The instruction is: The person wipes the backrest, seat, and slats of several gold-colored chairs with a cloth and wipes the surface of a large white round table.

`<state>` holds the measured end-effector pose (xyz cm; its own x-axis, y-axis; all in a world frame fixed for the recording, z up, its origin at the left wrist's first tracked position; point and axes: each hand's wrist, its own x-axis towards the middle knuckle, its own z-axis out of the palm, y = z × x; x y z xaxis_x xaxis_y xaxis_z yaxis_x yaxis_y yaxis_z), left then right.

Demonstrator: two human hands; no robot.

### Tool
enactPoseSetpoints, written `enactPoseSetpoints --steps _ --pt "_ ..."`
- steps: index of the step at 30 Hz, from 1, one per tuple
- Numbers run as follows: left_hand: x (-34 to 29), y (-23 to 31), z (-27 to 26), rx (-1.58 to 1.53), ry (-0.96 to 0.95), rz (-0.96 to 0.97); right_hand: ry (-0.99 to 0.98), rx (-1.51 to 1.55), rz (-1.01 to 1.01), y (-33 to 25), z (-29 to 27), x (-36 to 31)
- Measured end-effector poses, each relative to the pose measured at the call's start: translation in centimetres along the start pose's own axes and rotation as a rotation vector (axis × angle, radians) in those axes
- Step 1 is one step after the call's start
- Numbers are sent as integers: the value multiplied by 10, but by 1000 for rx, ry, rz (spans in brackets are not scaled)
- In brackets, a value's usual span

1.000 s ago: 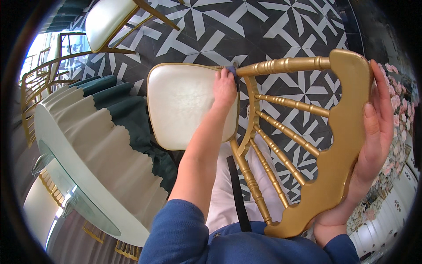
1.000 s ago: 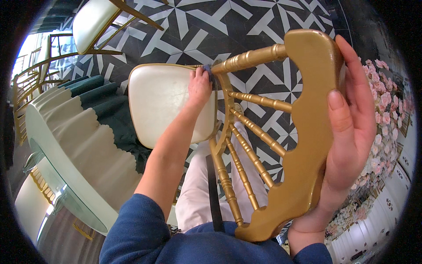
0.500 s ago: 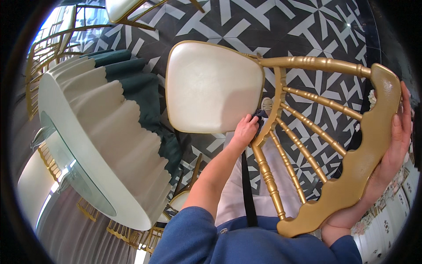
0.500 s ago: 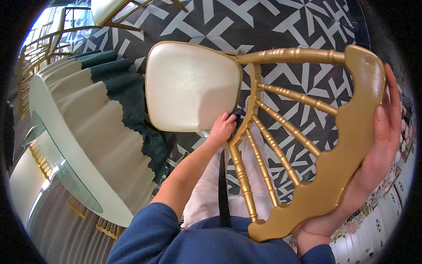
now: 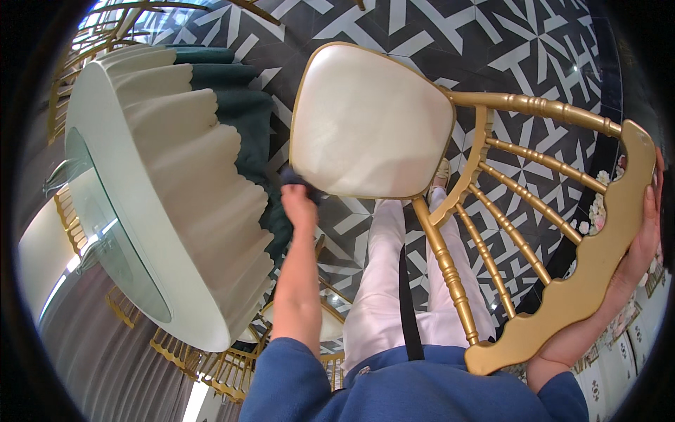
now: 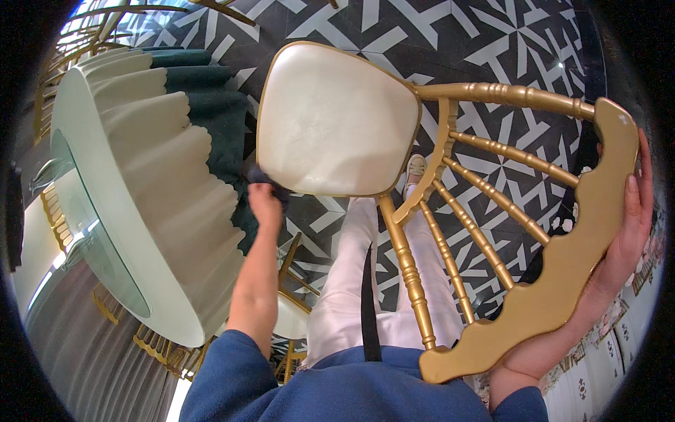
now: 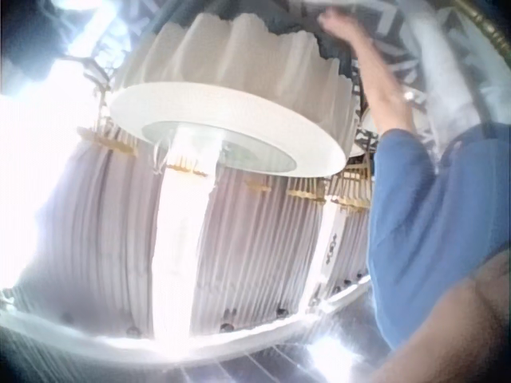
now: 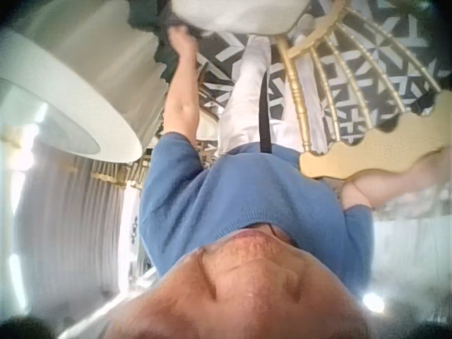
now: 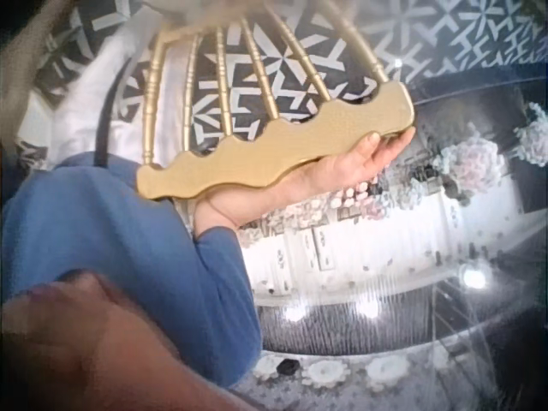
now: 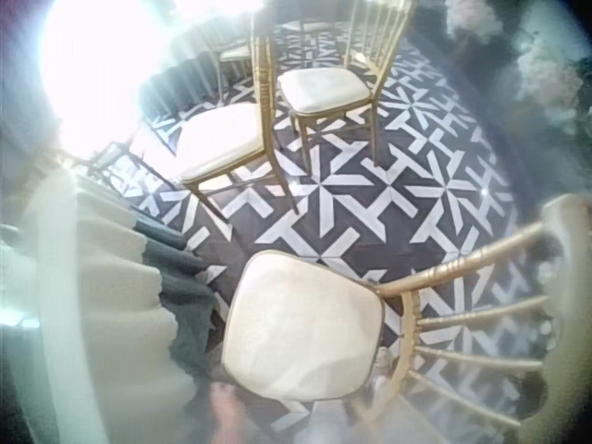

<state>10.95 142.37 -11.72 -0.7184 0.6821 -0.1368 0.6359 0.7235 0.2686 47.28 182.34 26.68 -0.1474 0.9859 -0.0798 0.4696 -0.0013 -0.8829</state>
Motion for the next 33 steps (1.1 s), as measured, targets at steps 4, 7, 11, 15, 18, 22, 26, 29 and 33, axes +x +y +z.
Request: enactPoseSetpoints --steps 4,7,11,15,18,22,26,29,33 --pt "39 -72 -15 -331 65 -465 14 27 73 -2 -3 -1" --pt "53 -79 -3 -716 166 -551 2 37 90 4 -13 2" --pt "23 -44 48 -630 227 -797 -83 -11 4 8 -6 5" --pt "-15 46 66 -695 303 -964 -34 15 30 8 -8 1" --pt "-59 112 87 -798 192 -942 38 11 63 5 -10 1" --pt "-127 169 156 -946 -33 -963 22 -48 -41 0 -2 3" --pt "-94 205 104 -1292 -75 -1263 72 -79 -31 5 -5 -13" --pt "-71 147 97 -1253 309 -1118 63 -62 -42 5 -1 -15" --pt "-28 72 74 -688 221 -1043 60 -56 -41 4 -2 -15"
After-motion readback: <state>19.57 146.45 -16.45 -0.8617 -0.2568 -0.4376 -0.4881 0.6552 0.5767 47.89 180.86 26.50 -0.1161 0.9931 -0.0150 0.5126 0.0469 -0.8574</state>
